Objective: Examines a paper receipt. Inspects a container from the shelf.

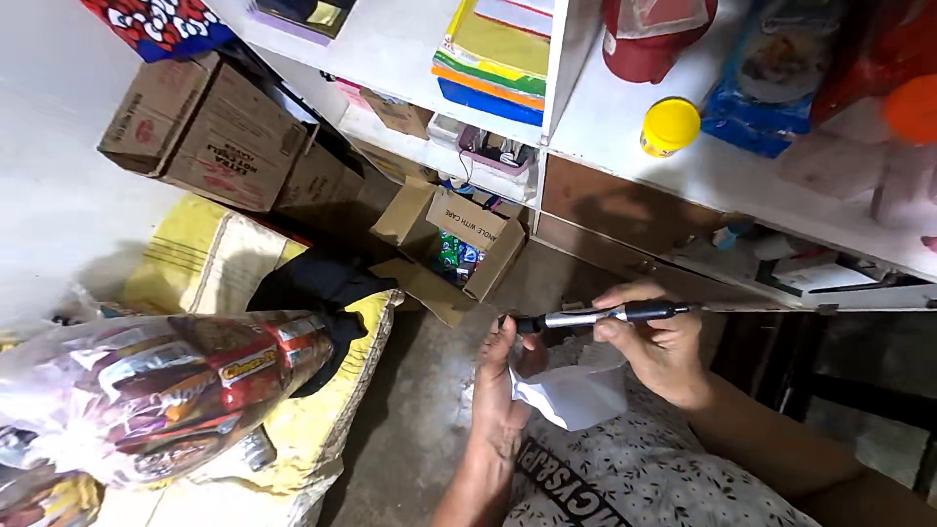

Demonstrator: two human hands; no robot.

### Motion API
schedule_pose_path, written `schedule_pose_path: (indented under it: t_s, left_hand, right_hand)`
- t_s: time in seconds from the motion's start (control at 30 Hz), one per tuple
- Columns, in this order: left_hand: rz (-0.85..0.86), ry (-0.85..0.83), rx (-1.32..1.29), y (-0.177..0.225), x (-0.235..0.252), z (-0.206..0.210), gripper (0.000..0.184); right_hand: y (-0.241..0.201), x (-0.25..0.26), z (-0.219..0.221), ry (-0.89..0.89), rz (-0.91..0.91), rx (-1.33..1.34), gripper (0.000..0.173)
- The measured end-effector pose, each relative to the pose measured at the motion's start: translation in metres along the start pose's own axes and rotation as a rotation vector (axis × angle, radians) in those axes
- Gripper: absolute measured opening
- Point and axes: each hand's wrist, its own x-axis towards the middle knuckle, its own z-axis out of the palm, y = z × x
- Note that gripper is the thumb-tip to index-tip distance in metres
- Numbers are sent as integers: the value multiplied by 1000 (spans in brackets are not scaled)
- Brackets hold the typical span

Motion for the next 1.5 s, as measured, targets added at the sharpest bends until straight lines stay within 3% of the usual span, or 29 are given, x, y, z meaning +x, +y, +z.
schedule_pose_path:
  t_s: [0.2,0.43,0.57,0.67,0.77,0.87,0.97,1.13,1.23,1.4,1.5]
  left_hand:
    - [44,-10,73,-4,0,0,23]
    - [58,17,144,-20,2,4,24]
    - [282,101,317,-21,7,9,27]
    - [535,137,554,-13,12,12,25]
    - [657,62,705,-22,15,9,15]
    - [702,-89,860,-41,17,10,13]
    - [687,-159,948,-46,21,10,20]
    - [610,-117,852,-43,34,8,27]
    - [564,-57,751,-38,41,10,21]
    - [629,-49,712,-36,53,15,23]
    - [699,-98,739,-36,62,16,20]
  right_hand:
    - [5,0,8,-61,-16,7,13]
    - [9,0,19,-36,128,87,9]
    - [24,3,18,-29,305,183,14]
    - [32,-5,16,123,193,-32,21]
    - [39,-6,7,53,-29,-332,39]
    - [42,1,4,-17,-46,-496,32]
    - [44,10,-5,24,42,-414,17]
    - [58,28,-45,190,156,-267,17]
    - [62,41,-63,159,197,-190,17]
    - [82,75,-103,123,236,-372,30]
    - [96,104,-126,169,211,-418,27]
